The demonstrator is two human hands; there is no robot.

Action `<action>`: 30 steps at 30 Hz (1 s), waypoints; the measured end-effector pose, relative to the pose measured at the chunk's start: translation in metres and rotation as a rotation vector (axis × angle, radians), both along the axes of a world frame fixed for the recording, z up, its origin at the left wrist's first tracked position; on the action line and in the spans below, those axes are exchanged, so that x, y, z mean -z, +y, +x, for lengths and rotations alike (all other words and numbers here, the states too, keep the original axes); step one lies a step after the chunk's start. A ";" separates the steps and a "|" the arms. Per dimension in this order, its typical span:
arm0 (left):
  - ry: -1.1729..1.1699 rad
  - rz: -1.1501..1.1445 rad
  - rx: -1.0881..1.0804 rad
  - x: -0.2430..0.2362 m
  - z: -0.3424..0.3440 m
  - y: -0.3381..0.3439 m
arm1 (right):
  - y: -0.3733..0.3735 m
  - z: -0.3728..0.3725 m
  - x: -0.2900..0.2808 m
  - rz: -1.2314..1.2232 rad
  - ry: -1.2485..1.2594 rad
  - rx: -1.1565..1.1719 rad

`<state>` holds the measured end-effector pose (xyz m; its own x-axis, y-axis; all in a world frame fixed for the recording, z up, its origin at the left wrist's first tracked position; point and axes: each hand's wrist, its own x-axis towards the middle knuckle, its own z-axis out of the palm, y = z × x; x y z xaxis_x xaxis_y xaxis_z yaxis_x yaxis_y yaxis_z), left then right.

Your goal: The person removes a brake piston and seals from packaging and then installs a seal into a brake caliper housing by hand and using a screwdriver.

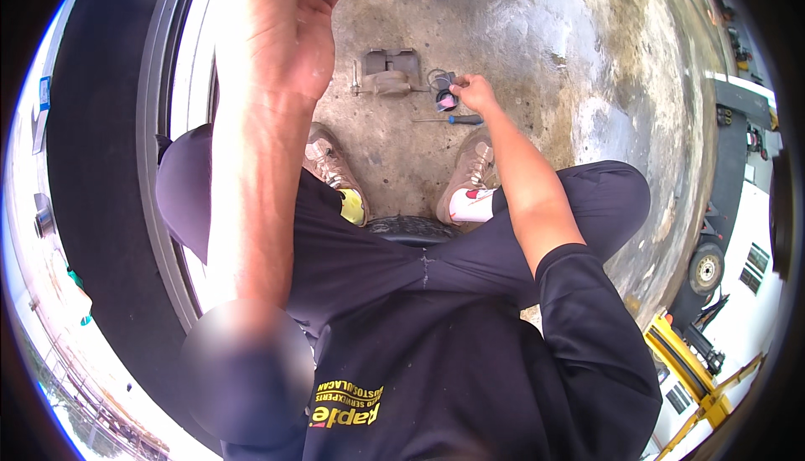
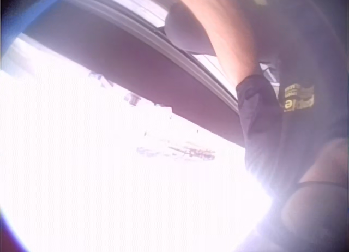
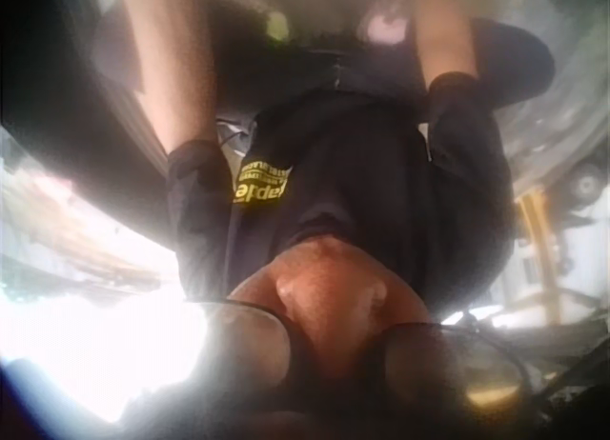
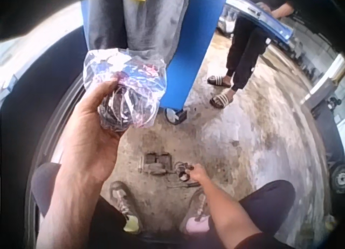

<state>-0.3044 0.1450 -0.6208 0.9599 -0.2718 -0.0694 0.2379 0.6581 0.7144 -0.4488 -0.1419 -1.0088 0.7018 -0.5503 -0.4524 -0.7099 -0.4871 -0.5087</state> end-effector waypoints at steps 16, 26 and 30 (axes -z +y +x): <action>0.032 0.041 0.231 -0.009 0.002 0.000 | 0.110 0.106 -0.386 0.632 -0.863 -0.245; -0.133 0.330 0.321 0.002 0.000 0.015 | 0.096 0.091 -0.394 0.276 -0.916 -0.230; -0.028 0.207 0.394 -0.001 0.000 0.006 | 0.108 0.093 -0.404 0.409 -0.964 -0.151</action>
<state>-0.3048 0.1509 -0.6193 0.7881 -0.6002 -0.1366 0.4208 0.3634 0.8312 -0.3562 -0.0341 -0.6044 0.9114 -0.3588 0.2014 0.1353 -0.2011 -0.9702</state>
